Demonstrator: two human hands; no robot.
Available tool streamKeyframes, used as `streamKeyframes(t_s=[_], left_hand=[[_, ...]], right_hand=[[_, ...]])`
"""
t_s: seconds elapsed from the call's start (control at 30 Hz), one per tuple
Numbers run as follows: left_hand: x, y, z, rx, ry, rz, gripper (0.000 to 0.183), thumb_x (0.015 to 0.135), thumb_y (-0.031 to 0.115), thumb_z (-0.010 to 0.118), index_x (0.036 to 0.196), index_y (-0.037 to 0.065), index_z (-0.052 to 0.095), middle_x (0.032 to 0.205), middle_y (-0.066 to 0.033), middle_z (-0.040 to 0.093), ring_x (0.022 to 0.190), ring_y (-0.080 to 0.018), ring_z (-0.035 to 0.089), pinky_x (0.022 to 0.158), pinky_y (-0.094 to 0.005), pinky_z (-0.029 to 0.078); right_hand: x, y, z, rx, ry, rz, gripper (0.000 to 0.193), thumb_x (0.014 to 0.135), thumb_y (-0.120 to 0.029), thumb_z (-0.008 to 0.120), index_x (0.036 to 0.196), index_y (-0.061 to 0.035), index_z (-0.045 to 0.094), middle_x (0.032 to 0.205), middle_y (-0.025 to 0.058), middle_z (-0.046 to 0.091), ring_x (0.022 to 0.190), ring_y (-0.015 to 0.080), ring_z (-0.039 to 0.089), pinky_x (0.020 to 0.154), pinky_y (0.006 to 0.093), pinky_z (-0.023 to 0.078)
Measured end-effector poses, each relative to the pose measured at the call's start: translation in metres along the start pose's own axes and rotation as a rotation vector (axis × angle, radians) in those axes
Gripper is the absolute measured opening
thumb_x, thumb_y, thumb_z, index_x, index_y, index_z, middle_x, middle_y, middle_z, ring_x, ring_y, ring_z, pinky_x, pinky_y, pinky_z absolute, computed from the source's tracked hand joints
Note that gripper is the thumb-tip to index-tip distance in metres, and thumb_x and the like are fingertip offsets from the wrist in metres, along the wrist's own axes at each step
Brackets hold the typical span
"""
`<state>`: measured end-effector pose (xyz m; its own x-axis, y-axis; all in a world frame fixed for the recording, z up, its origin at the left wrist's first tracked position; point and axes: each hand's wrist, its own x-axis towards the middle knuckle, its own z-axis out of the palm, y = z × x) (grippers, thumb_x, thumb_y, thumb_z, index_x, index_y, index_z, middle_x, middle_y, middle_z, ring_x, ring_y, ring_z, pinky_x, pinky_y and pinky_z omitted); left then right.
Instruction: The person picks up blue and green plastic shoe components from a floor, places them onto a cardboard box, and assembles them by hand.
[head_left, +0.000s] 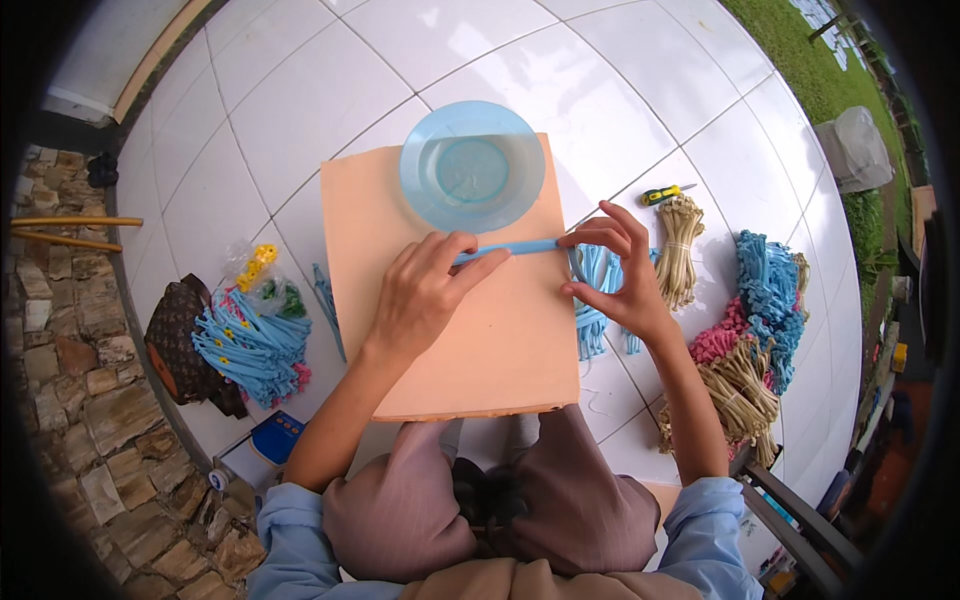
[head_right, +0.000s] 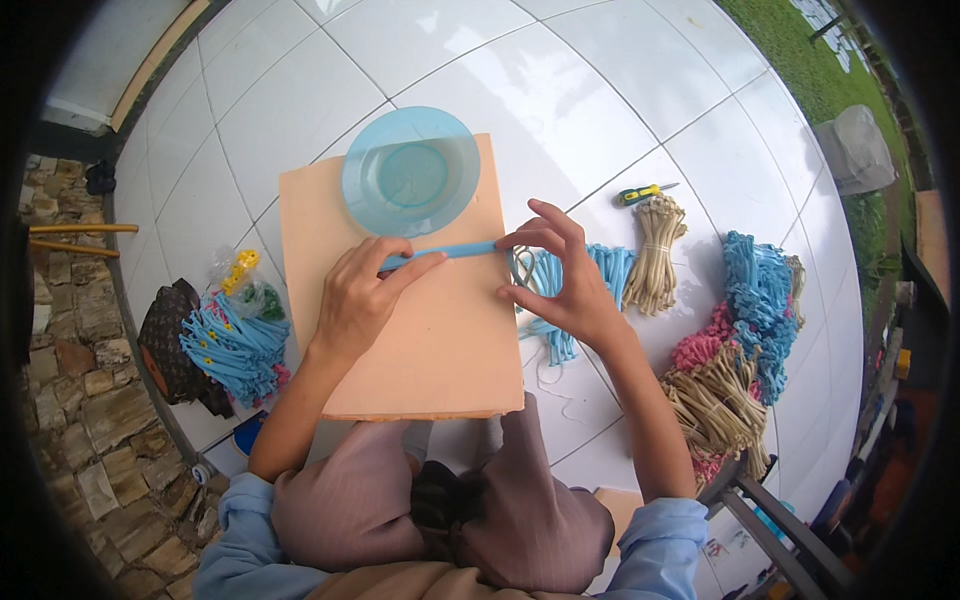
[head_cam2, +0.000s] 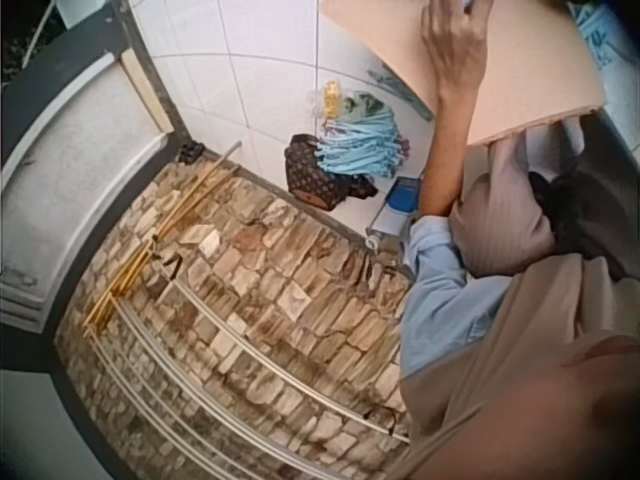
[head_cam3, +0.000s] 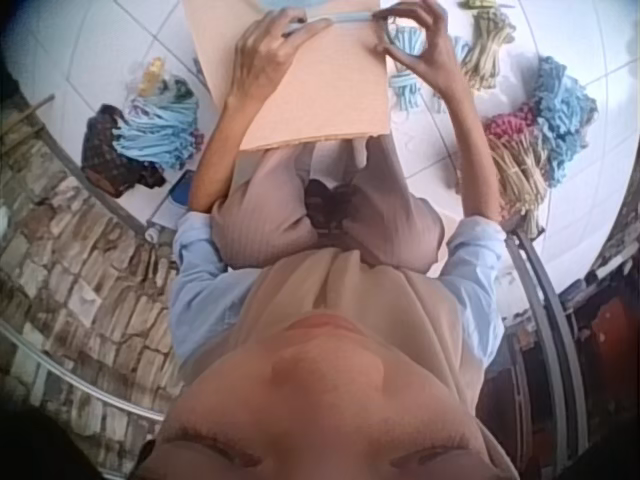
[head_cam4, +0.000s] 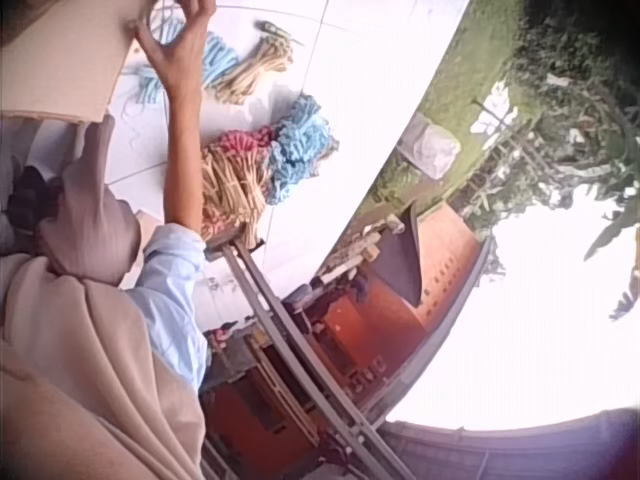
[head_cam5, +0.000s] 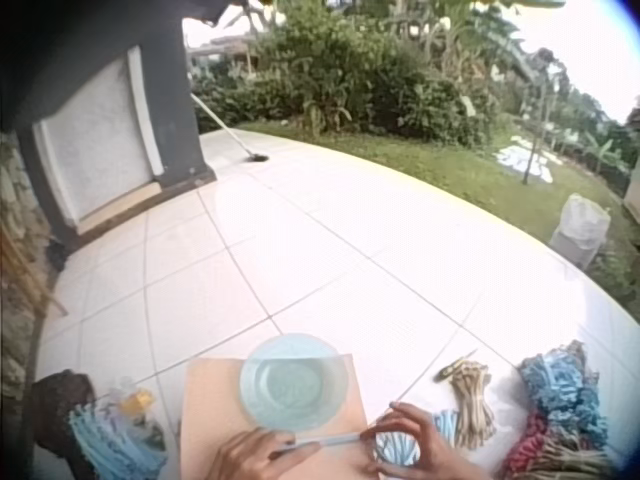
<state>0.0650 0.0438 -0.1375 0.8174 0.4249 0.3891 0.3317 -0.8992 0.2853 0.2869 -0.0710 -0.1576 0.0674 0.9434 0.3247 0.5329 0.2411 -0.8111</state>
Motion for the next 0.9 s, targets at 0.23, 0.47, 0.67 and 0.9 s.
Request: streamKeyframes(t_s=[0.23,0.47,0.67,0.9], left_hand=[[-0.001,0.003,0.0,-0.03,0.032,-0.016,0.036,0.066,0.002,0.063,0.1,0.016,0.069,0.087,-0.0021,0.052,0.075,-0.0178,0.057,0.061,-0.03,0.048],[0.0,0.005,0.001,-0.075,0.012,-0.037,0.037,0.066,0.001,0.063,0.101,0.015,0.069,0.09,-0.0029,0.051,0.078,-0.0182,0.057,0.063,-0.0288,0.049],[-0.002,0.006,0.005,-0.081,0.044,-0.039,0.039,0.066,0.0,0.063,0.102,0.014,0.068,0.09,-0.0038,0.051,0.078,-0.0189,0.057,0.064,-0.0301,0.05],[-0.003,0.004,0.006,-0.077,0.061,-0.036,0.041,0.065,-0.001,0.062,0.103,0.012,0.068,0.09,-0.0041,0.052,0.079,-0.0199,0.057,0.066,-0.0315,0.049]], right_hand=[[-0.019,0.006,0.017,0.11,0.17,0.027,0.074,0.074,-0.006,0.071,0.132,-0.006,0.025,0.108,0.0146,0.061,0.108,0.0268,0.056,0.096,0.0427,0.039],[-0.017,0.008,0.012,0.088,0.152,0.044,0.061,0.074,0.004,0.058,0.127,-0.004,0.029,0.108,0.0152,0.061,0.108,0.0268,0.056,0.096,0.0413,0.039],[-0.014,-0.004,0.011,-0.033,0.138,0.075,0.056,0.073,0.002,0.063,0.122,-0.0028,0.037,0.107,0.0122,0.061,0.108,0.0272,0.054,0.094,0.0383,0.041],[0.012,-0.032,-0.006,-0.429,-0.188,-0.056,0.061,0.067,0.002,0.064,0.124,-0.0147,0.051,0.101,0.0086,0.053,0.099,0.0278,0.051,0.084,0.0384,0.046]])
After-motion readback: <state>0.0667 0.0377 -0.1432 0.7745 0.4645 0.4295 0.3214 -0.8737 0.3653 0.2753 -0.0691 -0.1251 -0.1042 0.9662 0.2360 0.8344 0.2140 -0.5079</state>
